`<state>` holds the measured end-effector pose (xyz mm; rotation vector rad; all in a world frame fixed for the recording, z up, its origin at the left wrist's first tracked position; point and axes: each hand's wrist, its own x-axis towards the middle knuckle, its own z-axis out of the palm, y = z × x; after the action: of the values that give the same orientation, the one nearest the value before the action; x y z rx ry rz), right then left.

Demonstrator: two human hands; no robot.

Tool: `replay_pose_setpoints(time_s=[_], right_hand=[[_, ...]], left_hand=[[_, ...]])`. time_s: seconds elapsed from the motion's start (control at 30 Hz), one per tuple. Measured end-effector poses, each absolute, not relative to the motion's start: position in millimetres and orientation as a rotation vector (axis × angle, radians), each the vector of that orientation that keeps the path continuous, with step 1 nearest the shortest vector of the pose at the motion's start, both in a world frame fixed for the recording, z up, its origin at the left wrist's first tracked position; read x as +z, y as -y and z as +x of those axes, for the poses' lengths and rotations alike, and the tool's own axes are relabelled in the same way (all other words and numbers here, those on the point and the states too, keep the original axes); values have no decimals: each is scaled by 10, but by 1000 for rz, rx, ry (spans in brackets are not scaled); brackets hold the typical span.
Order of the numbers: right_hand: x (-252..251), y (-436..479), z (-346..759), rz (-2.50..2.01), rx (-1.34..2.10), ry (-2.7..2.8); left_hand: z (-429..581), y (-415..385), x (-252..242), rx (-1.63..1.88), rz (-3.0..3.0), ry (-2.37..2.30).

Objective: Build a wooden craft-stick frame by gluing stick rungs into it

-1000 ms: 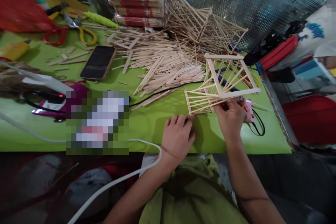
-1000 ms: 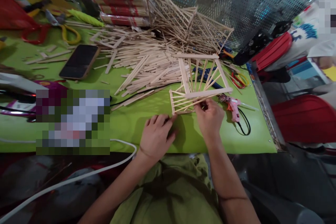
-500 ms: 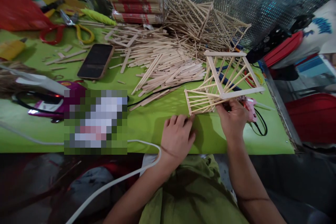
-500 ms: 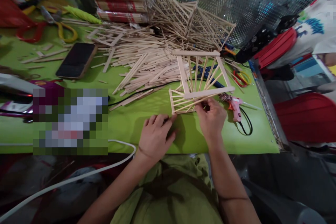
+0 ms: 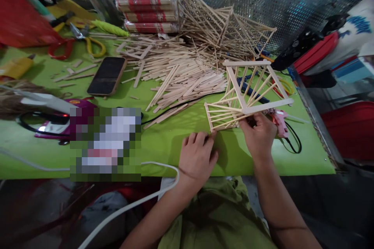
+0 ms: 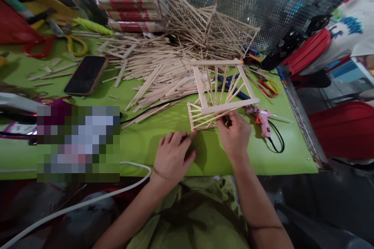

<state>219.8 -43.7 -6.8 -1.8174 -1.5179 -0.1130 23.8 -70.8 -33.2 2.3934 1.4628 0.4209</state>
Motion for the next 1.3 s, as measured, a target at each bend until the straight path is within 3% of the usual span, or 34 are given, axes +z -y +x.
replay_pose_setpoints(time_s=[1.3], right_hand=[[-68, 606, 2489, -1807, -71, 1422]], left_hand=[[159, 724, -458, 468, 2429, -1448]])
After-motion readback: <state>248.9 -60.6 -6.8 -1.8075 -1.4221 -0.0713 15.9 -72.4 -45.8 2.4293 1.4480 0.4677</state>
